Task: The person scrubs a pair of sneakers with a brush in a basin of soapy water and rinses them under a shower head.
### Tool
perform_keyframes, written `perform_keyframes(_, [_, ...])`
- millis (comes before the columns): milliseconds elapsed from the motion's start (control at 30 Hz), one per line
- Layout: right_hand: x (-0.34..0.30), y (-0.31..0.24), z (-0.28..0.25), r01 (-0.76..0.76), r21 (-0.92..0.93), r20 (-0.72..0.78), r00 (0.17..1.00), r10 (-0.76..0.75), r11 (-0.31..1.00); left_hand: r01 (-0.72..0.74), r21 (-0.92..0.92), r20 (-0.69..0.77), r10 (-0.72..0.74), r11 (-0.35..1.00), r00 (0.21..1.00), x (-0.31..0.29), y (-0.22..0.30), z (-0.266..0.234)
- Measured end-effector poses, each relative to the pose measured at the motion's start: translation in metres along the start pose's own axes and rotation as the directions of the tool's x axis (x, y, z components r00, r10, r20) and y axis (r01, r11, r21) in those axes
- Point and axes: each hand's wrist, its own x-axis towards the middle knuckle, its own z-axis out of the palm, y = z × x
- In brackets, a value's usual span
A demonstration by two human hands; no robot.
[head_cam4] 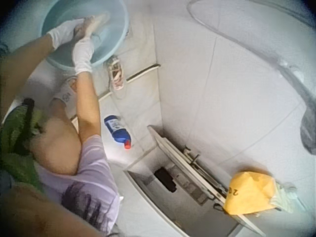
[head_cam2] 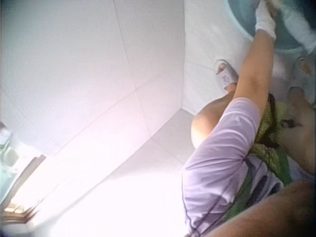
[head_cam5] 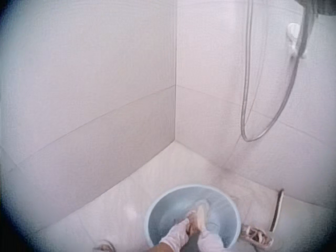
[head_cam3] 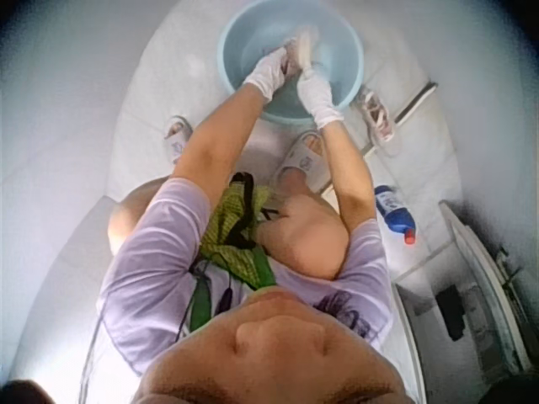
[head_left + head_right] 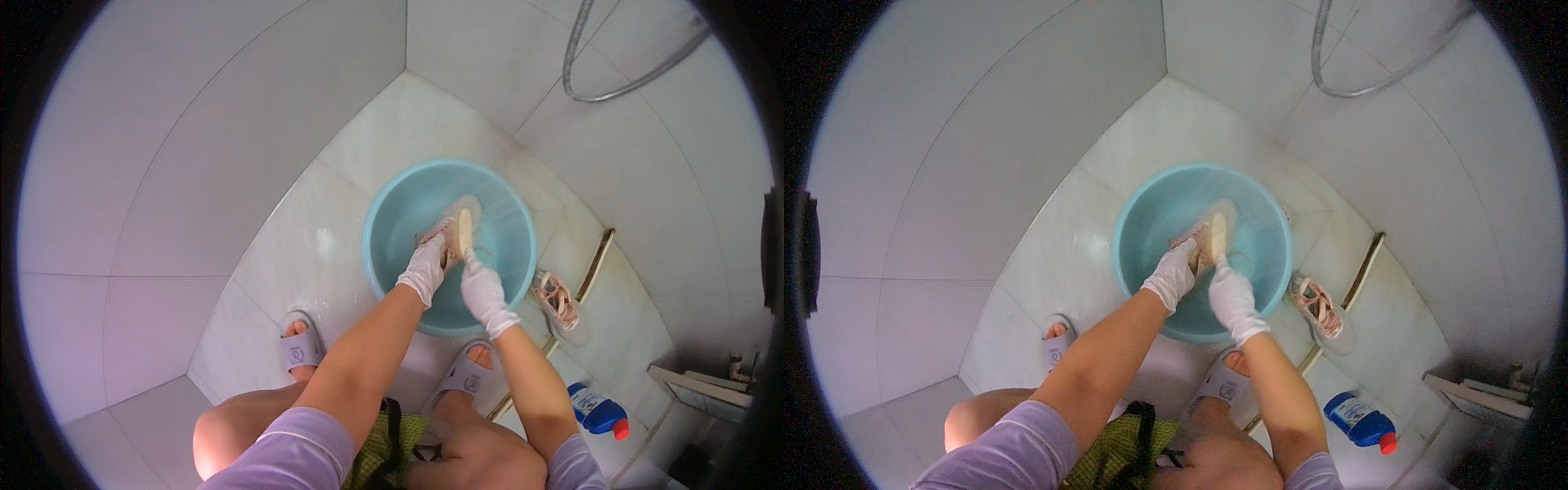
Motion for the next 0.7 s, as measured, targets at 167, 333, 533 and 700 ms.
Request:
perform_keyframes(167, [-0.041,-0.042,-0.014,0.029,-0.125,0.168,0.986,-0.008,0.992,0.065,0.079,-0.027,-0.063,0.995,0.998,-0.009,0.0,0.001])
perform_keyframes(333, [0.04,-0.015,-0.021,0.018,-0.242,0.1,0.995,0.006,0.97,0.074,-0.006,-0.025,-0.074,0.997,0.997,0.001,-0.008,0.007])
perform_keyframes(533, [0.013,-0.025,-0.021,0.023,-0.272,0.215,0.976,0.037,0.962,0.106,-0.179,0.136,-0.082,0.978,0.987,0.012,-0.017,-0.026])
perform_keyframes(700, [-0.017,-0.055,-0.011,0.033,-0.221,0.233,0.972,0.02,0.975,0.078,-0.177,0.107,-0.06,0.981,0.993,0.013,-0.005,-0.021])
